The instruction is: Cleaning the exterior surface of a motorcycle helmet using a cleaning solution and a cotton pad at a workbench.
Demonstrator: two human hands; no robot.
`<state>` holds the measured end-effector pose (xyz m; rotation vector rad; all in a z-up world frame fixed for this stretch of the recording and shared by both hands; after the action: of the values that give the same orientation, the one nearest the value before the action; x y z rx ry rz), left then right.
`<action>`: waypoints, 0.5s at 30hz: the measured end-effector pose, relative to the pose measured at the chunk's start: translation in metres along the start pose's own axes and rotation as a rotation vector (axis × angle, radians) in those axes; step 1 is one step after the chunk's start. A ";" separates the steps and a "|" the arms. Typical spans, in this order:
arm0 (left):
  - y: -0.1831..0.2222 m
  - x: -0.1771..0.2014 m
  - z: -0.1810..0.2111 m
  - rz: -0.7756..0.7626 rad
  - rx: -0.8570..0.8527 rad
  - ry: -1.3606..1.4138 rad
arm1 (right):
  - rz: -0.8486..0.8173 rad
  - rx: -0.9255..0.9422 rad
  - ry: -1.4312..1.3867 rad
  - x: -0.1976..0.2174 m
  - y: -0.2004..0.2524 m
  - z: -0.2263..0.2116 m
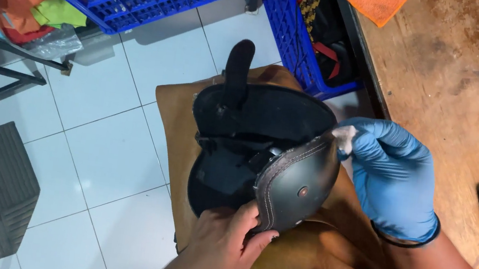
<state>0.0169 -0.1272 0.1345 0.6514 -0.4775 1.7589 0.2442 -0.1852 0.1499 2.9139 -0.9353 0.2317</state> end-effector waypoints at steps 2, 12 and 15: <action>-0.001 0.007 0.000 0.081 -0.018 0.044 | -0.129 -0.034 -0.729 -0.015 0.003 0.020; -0.024 0.049 -0.014 0.103 0.008 0.719 | -0.256 0.000 -0.831 -0.036 0.001 0.027; -0.045 0.078 -0.021 0.142 0.125 0.481 | -0.199 -0.038 -0.892 -0.040 0.001 0.039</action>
<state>0.0405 -0.0446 0.1682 0.2647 -0.0830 2.0126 0.2164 -0.1672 0.1049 3.0097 -0.6565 -1.1543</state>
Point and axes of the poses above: each hand's wrist, its own y-axis away from the middle knuckle, its own x-axis out of the back of the hand, z = x × y, the point moved 10 cm from there along -y, towards the middle knuckle, and after that the axes turned 11 degrees about -z, right-handed, at the moved point
